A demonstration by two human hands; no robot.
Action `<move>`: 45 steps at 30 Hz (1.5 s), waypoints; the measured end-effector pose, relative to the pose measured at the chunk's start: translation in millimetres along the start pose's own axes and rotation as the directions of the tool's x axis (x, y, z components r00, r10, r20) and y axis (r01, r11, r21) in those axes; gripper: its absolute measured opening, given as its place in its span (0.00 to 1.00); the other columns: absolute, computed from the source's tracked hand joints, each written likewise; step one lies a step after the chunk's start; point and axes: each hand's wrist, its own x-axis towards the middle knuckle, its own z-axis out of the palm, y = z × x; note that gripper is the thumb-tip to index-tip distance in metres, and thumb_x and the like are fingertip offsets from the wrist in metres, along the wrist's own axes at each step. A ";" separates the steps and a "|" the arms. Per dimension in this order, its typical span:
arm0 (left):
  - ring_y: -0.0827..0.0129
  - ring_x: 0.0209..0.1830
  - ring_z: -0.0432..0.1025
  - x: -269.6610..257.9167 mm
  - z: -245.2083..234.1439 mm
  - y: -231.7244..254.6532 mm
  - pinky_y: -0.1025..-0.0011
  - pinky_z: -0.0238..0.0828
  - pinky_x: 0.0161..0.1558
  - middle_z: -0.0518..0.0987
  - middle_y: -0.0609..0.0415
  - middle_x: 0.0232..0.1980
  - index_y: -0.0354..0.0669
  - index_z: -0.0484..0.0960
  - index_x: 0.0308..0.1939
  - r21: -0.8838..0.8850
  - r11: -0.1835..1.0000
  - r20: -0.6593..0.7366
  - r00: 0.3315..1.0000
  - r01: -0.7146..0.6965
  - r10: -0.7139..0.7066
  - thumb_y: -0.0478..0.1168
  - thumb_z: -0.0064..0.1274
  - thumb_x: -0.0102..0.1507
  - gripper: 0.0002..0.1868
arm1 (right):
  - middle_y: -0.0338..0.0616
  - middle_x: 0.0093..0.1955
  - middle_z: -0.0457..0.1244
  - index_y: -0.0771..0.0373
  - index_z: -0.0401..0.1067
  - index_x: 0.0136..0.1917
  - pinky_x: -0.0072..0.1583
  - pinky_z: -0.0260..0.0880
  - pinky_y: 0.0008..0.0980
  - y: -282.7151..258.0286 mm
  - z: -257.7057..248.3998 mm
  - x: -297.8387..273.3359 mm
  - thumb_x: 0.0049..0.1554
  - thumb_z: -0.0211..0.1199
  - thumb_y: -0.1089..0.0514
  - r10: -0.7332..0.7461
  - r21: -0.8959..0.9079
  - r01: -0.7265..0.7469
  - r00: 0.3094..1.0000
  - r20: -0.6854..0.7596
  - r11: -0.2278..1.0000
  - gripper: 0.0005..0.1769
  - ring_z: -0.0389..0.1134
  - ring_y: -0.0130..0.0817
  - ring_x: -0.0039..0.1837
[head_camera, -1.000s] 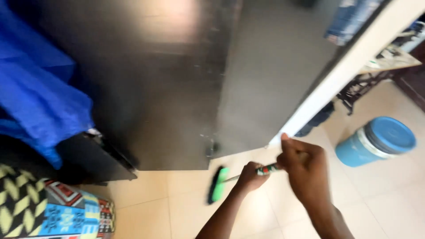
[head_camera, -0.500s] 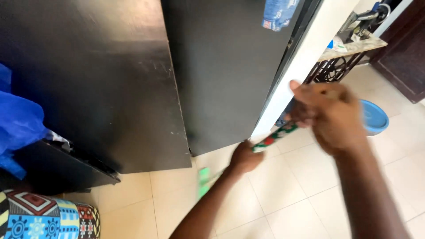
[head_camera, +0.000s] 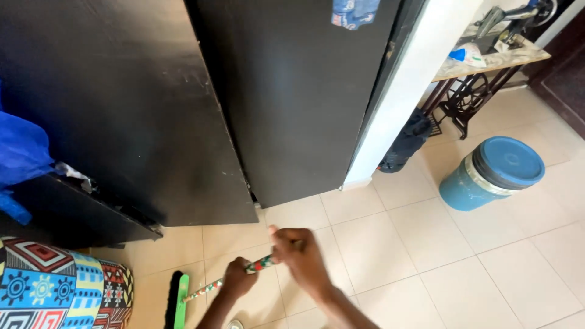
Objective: Sweeping a tiled bedroom floor with a long-handled broom.
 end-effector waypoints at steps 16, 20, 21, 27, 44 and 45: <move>0.72 0.54 0.76 -49.2 49.1 343.1 0.70 0.77 0.53 0.77 0.53 0.54 0.37 0.75 0.56 -0.980 0.045 0.155 0.606 0.193 0.781 0.49 0.49 0.72 0.18 | 0.39 0.22 0.53 0.67 0.67 0.28 0.34 0.56 0.33 -240.2 3.1 -93.3 0.62 0.63 0.51 -0.284 -0.747 0.006 0.927 -0.245 0.665 0.25 0.50 0.26 0.30; 0.61 0.49 0.78 -123.5 -32.6 378.8 0.64 0.75 0.46 0.83 0.44 0.47 0.37 0.79 0.53 -0.641 0.594 0.209 0.635 -0.486 0.744 0.46 0.54 0.60 0.21 | 0.37 0.24 0.53 0.68 0.69 0.28 0.35 0.51 0.33 -274.9 10.9 -134.8 0.61 0.65 0.55 -0.361 -0.673 0.152 0.915 -0.182 0.724 0.23 0.50 0.25 0.31; 0.58 0.47 0.79 -147.5 -56.5 385.6 0.62 0.75 0.45 0.85 0.41 0.45 0.37 0.80 0.52 -0.437 0.664 0.207 0.650 -0.607 0.731 0.45 0.55 0.57 0.22 | 0.37 0.23 0.50 0.70 0.70 0.27 0.33 0.44 0.34 -288.1 14.0 -144.2 0.60 0.67 0.57 -0.294 -0.586 0.115 0.930 -0.220 0.802 0.23 0.46 0.26 0.29; 0.53 0.41 0.81 -181.1 -102.0 293.4 0.60 0.76 0.43 0.84 0.40 0.37 0.35 0.81 0.43 -0.152 0.901 0.335 0.836 -0.407 0.435 0.54 0.60 0.55 0.25 | 0.36 0.23 0.51 0.64 0.63 0.25 0.38 0.58 0.30 -262.5 25.4 -164.9 0.64 0.62 0.61 -0.332 -0.195 0.320 0.943 -0.027 0.927 0.27 0.49 0.25 0.28; 0.52 0.49 0.77 -183.4 -53.0 -65.1 0.54 0.74 0.48 0.82 0.46 0.47 0.47 0.82 0.37 0.047 0.997 -0.164 0.985 0.053 -0.045 0.49 0.61 0.52 0.15 | 0.36 0.25 0.59 0.61 0.76 0.33 0.32 0.49 0.27 -10.1 129.0 -178.1 0.59 0.67 0.48 0.224 -0.420 -0.183 0.973 0.050 0.889 0.19 0.51 0.23 0.28; 0.51 0.48 0.77 -184.4 -46.2 -62.2 0.53 0.74 0.47 0.81 0.46 0.47 0.46 0.82 0.36 0.025 0.997 -0.219 0.974 0.070 -0.063 0.48 0.61 0.53 0.13 | 0.38 0.22 0.53 0.64 0.73 0.31 0.31 0.45 0.29 -8.8 124.3 -180.7 0.60 0.67 0.49 0.215 -0.403 -0.185 0.976 0.030 0.896 0.21 0.48 0.25 0.26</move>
